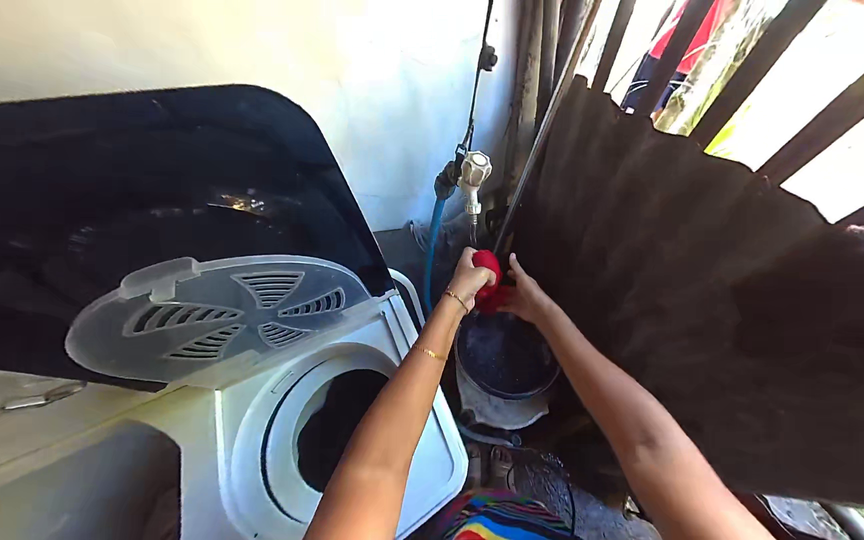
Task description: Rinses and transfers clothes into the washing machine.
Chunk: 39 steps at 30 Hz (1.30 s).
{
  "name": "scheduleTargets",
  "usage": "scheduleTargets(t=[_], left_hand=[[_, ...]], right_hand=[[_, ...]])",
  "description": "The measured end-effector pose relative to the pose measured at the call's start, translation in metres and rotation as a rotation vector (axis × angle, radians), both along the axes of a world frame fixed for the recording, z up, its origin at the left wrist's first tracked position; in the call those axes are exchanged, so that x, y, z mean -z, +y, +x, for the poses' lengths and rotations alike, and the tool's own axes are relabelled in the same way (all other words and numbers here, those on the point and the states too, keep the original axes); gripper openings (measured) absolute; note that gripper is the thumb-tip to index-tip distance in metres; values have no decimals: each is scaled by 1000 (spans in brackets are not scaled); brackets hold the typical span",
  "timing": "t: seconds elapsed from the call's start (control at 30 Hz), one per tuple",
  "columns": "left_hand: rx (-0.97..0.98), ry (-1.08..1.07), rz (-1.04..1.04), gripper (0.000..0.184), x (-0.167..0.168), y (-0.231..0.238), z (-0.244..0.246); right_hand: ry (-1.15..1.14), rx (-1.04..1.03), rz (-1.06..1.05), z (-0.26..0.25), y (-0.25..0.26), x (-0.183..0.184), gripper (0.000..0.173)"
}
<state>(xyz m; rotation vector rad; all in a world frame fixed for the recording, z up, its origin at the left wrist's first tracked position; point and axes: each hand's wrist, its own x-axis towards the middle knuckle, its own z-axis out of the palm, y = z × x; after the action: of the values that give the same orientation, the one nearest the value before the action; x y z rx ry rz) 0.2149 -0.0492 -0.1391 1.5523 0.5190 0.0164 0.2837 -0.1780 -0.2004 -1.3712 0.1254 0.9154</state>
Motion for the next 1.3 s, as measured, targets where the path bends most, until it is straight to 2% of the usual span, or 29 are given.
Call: scheduleTargets(t=[0.07, 0.1, 0.2, 0.27, 0.33, 0.4, 0.47, 0.57, 0.7, 0.77, 0.87, 0.93, 0.97, 1.03, 1.13, 1.23, 1.3], left_hand=[[35, -63, -19, 60, -13, 0, -10], [44, -99, -41, 56, -13, 2, -13], [-64, -158, -35, 45, 9, 11, -13], [-230, -159, -62, 58, 33, 17, -4], [-415, -120, -235, 75, 53, 17, 9], [-579, -108, -435, 79, 63, 15, 23], [-673, -187, -534, 66, 70, 14, 36], [-725, -183, -539, 42, 71, 9, 49], [-620, -54, -508, 38, 48, -5, 40], [-534, -74, -511, 31, 51, -3, 42], [-398, -17, -556, 26, 42, -2, 32], [-281, -51, -590, 28, 53, 4, 25], [-231, -23, -542, 30, 52, 8, 19], [-191, 70, -314, 38, 39, 18, 4], [-155, 121, 113, 48, -2, 43, -25], [-96, -42, 496, 38, -41, 60, -84], [-127, -215, 673, 30, -66, 63, -123]], right_hand=[[172, -7, 186, 4, 23, 4, 97], [213, 13, 269, 6, 34, 4, 95], [258, 131, 442, 5, 59, 3, 70], [245, 247, 376, 3, 69, -4, 48], [121, 357, 276, -3, 78, -10, 38], [-55, 405, 197, -11, 85, -15, 30], [-204, 383, 109, -15, 84, -21, 26], [-383, 317, 4, -13, 73, -21, 27], [-613, 156, -206, -4, 56, -21, 28], [-728, 60, -294, 2, 52, -25, 28], [-913, -73, -339, 2, 46, -33, 28], [-968, -171, -339, -2, 40, -44, 28], [-974, -205, -310, -7, 37, -49, 28], [-915, -276, -186, -19, 25, -62, 30], [-657, -473, 69, -33, 2, -70, 35], [-654, -620, 189, -43, -10, -65, 77], [-705, -619, 143, -50, -6, -71, 85]])
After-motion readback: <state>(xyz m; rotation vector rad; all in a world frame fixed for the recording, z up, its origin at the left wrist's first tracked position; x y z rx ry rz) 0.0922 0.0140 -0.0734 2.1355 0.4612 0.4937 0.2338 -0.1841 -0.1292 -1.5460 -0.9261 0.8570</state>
